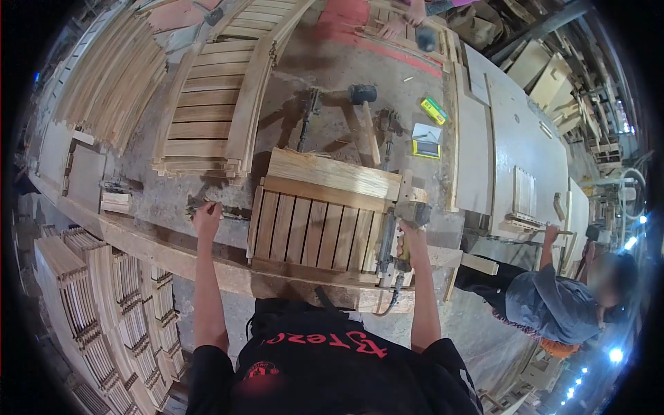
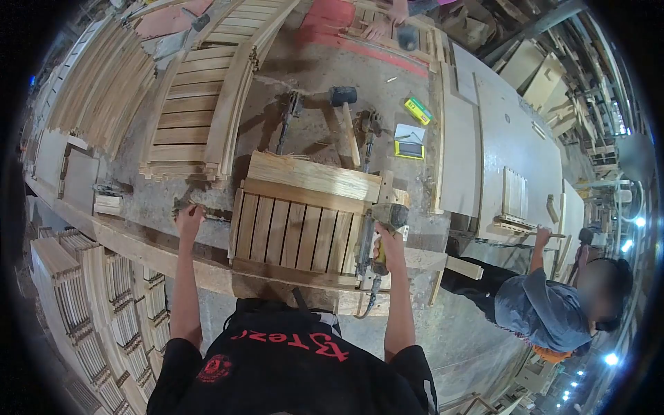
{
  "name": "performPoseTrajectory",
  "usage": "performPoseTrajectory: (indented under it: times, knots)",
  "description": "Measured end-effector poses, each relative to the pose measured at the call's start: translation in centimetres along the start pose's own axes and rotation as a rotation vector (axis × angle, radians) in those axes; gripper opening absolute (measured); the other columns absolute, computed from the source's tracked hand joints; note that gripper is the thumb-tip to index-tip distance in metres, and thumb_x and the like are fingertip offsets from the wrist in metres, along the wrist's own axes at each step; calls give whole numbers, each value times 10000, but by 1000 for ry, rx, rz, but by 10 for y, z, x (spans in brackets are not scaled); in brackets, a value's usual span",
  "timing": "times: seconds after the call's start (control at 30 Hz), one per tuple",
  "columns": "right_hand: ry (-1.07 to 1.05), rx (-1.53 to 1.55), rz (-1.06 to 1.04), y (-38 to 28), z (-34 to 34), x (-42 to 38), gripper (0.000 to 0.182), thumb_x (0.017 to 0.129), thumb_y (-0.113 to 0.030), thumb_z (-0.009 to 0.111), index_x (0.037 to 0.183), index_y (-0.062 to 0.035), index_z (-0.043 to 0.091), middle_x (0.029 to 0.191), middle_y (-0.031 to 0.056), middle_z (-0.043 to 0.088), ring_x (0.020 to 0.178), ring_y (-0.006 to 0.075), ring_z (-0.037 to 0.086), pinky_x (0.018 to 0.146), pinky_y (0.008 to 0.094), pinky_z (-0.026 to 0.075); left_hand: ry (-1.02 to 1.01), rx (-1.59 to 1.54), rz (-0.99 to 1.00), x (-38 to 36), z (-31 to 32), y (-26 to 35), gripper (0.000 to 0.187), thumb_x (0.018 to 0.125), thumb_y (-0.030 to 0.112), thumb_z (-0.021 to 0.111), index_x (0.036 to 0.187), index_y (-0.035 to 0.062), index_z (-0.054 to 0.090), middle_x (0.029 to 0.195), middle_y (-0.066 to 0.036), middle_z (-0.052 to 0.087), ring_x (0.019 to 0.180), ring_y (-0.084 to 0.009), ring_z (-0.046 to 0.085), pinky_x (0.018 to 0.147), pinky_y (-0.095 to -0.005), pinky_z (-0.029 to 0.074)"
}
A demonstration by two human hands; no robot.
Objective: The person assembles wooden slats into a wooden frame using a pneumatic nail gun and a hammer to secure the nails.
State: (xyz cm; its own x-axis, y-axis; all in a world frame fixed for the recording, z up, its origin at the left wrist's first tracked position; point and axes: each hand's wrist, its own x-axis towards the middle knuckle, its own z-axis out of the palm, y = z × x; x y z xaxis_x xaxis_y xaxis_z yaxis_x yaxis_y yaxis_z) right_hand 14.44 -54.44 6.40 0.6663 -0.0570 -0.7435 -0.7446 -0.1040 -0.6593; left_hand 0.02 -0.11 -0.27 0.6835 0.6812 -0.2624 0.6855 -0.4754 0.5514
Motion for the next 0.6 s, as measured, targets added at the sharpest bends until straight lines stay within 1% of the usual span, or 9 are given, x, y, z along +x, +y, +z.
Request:
performPoseTrajectory:
  times: [0.03,0.13,0.23,0.33,0.37,0.47,0.57,0.6]
  knots:
    - [-25,-2,9,-2,2,1,289,893,-325,661,890,-67,531,523,14,457,362,145,446,357,289,365,6,4,-2,-2,-1,3,283,833,376,617,890,130,745,760,-48,711,776,-233,678,750,-381,493]
    - [-58,-11,-26,0,5,4,292,886,-325,667,882,-64,538,521,17,461,363,146,451,352,291,364,23,-20,-12,6,8,-12,280,833,367,613,898,128,744,771,-46,714,770,-234,676,742,-381,495]
    - [-28,-91,25,0,11,5,286,882,-320,667,881,-61,546,524,22,465,359,148,447,345,299,364,82,-9,-14,6,12,-15,282,830,371,614,909,132,741,777,-44,716,758,-236,674,747,-377,493]
    - [-9,-110,-28,1,16,0,271,876,-285,686,875,-44,562,538,25,474,371,144,457,365,314,391,61,-132,-67,2,9,-8,294,841,373,601,912,123,738,782,-47,717,749,-238,675,746,-370,494]
    - [14,-108,-12,2,19,-3,264,876,-279,687,872,-45,565,541,23,474,375,143,458,365,311,388,57,-89,-52,-1,6,-3,318,855,386,589,906,108,736,744,-53,706,732,-241,671,742,-366,493]
    - [69,-113,3,-2,31,-8,241,875,-261,691,868,-50,574,546,19,474,385,140,459,363,308,380,-58,-444,-40,5,6,-16,344,870,408,579,877,100,734,677,-49,677,705,-210,658,708,-347,485]
    - [87,-138,-12,1,35,-8,219,878,-248,690,877,-54,590,547,16,473,389,138,459,362,310,378,-242,-504,-107,16,-4,-21,361,875,429,578,844,102,728,617,-33,636,657,-176,631,678,-316,463]
    - [92,-146,-15,3,35,-7,213,879,-246,688,884,-54,596,547,15,473,388,138,459,360,310,379,-195,-341,-93,12,-6,-12,362,877,431,576,839,103,727,611,-33,629,650,-171,625,677,-316,457]
